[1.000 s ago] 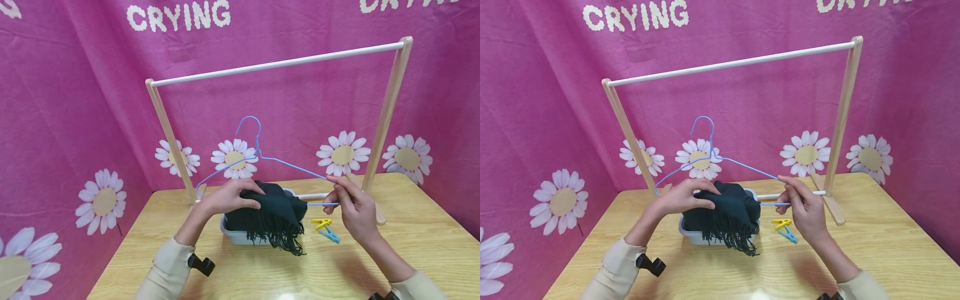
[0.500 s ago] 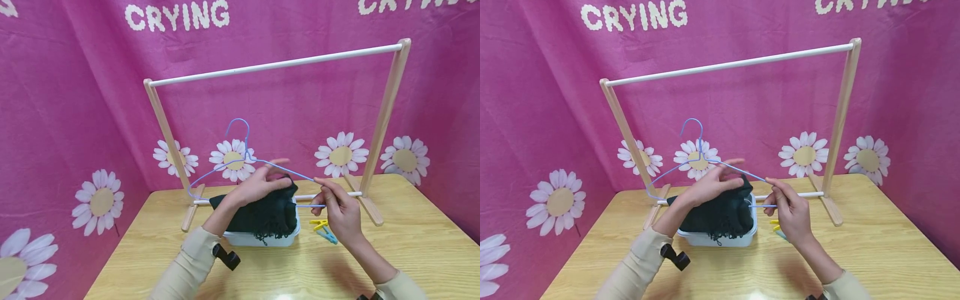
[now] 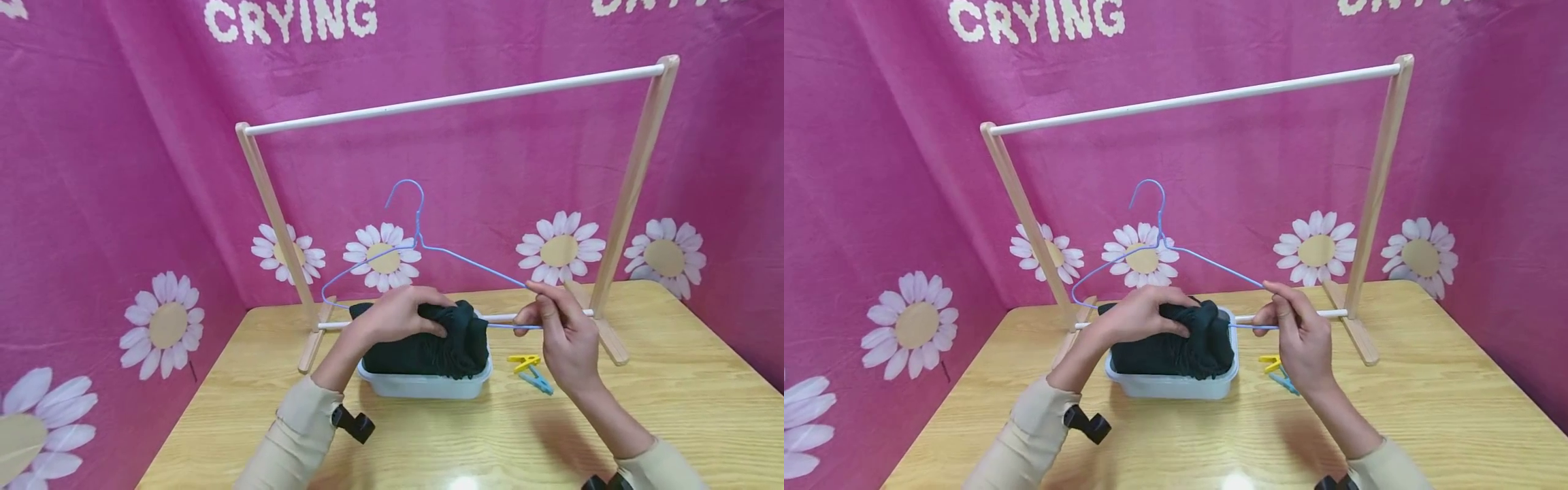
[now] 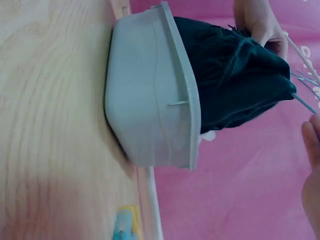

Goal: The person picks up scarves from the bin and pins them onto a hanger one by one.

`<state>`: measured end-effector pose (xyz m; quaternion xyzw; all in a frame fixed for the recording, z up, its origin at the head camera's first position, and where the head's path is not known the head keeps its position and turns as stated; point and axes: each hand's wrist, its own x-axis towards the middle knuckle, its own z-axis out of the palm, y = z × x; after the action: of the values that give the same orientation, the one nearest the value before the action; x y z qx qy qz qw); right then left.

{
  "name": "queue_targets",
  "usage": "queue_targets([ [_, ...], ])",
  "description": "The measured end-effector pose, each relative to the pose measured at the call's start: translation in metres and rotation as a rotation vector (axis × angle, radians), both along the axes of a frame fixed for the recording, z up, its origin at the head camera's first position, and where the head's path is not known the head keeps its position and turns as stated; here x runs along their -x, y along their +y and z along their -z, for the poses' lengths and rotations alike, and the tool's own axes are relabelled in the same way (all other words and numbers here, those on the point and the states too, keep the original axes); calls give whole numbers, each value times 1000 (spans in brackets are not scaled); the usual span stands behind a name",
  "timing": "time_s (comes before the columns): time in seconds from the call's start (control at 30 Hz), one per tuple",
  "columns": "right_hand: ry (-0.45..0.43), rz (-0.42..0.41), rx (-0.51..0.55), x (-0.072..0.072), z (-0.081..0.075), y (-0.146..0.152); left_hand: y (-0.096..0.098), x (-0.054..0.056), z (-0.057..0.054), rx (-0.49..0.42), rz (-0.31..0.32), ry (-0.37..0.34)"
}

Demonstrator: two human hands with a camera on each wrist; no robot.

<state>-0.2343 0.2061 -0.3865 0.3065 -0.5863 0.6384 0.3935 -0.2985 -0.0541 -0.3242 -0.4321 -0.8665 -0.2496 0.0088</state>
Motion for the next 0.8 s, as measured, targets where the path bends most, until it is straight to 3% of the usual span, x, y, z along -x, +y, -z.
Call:
queue_targets([
  [0.17, -291, 173, -189, -7, -20, 7, 0, 3, 6, -150, -13, 52],
  [0.27, -337, 297, -340, -9, -32, 10, 3, 1, 6, -149, -37, 139],
  [0.4, -206, 360, -453, -8, -39, 12, 7, -3, 2, -186, -52, 212],
  [0.5, -32, 353, -479, -4, -35, 14, 9, -3, -5, -298, -81, 224],
  [0.6, 124, 367, -471, -2, -29, 12, 13, 0, -16, -487, -162, 154],
  [0.67, 183, 382, -445, -1, -27, 8, 17, 2, -23, -567, -219, 75],
  [0.73, 199, 394, -403, -1, -27, 4, 22, 2, -29, -554, -245, -10],
  [0.8, 196, 406, -362, -2, -28, 2, 27, -1, -32, -454, -228, -83],
])
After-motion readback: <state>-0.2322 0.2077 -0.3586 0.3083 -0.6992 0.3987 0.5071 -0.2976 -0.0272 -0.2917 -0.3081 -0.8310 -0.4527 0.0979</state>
